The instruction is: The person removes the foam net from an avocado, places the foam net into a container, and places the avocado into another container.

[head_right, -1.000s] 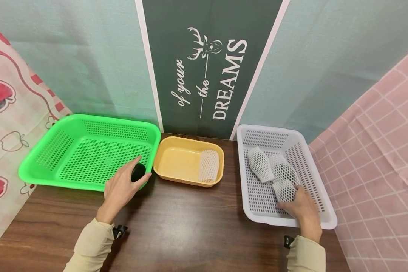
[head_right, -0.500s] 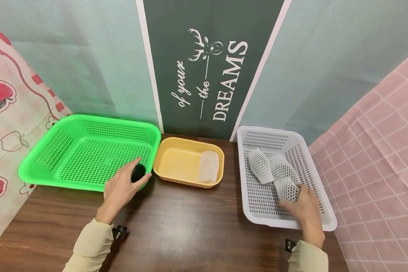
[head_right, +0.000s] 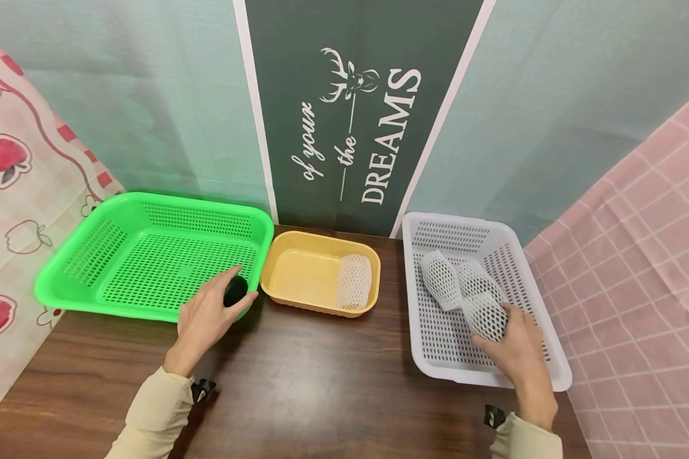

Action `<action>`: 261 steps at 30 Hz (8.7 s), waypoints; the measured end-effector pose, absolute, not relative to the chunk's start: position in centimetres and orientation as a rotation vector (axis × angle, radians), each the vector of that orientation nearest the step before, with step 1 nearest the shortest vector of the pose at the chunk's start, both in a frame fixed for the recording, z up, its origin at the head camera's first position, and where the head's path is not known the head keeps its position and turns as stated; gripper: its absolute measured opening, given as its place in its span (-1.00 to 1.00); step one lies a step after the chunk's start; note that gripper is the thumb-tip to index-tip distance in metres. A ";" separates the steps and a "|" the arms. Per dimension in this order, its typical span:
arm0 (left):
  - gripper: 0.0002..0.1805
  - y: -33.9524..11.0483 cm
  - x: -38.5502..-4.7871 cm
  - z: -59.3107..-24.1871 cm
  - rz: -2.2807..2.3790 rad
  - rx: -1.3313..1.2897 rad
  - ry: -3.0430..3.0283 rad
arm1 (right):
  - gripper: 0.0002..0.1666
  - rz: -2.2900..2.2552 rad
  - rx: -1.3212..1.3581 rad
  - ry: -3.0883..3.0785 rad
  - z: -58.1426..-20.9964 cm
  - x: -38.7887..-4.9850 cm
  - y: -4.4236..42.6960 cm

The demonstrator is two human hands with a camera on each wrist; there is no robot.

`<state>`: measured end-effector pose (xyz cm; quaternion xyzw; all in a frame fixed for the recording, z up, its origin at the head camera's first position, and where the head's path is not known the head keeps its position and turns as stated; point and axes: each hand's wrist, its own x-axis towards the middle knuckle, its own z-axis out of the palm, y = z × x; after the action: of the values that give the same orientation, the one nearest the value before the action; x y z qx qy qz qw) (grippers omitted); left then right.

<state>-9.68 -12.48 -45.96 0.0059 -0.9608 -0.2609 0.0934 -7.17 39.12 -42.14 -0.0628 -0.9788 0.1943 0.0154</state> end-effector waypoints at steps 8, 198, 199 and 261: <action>-0.25 -12.5 -9.6 -46.0 -0.754 0.001 -2.829 | 0.11 0.674 -0.093 -2.986 -41.6 -7.4 37.6; -0.15 -3.2 -5.0 -49.7 -1.230 -1.028 -3.002 | -0.24 0.991 0.705 -3.063 -49.0 -4.2 21.1; -0.15 -3.2 -5.0 -49.7 -1.230 -1.029 -3.005 | -0.24 0.979 0.708 -3.060 -48.9 -4.2 21.1; -0.28 -8.5 -6.1 -42.6 -1.072 -0.584 -2.680 | -0.62 1.204 0.255 -2.730 -46.7 -4.0 20.8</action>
<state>-6.07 -8.54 -42.64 -0.1974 -0.9056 -0.3622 0.0984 -3.99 20.81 -46.66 0.0848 -0.9092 0.4011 0.0733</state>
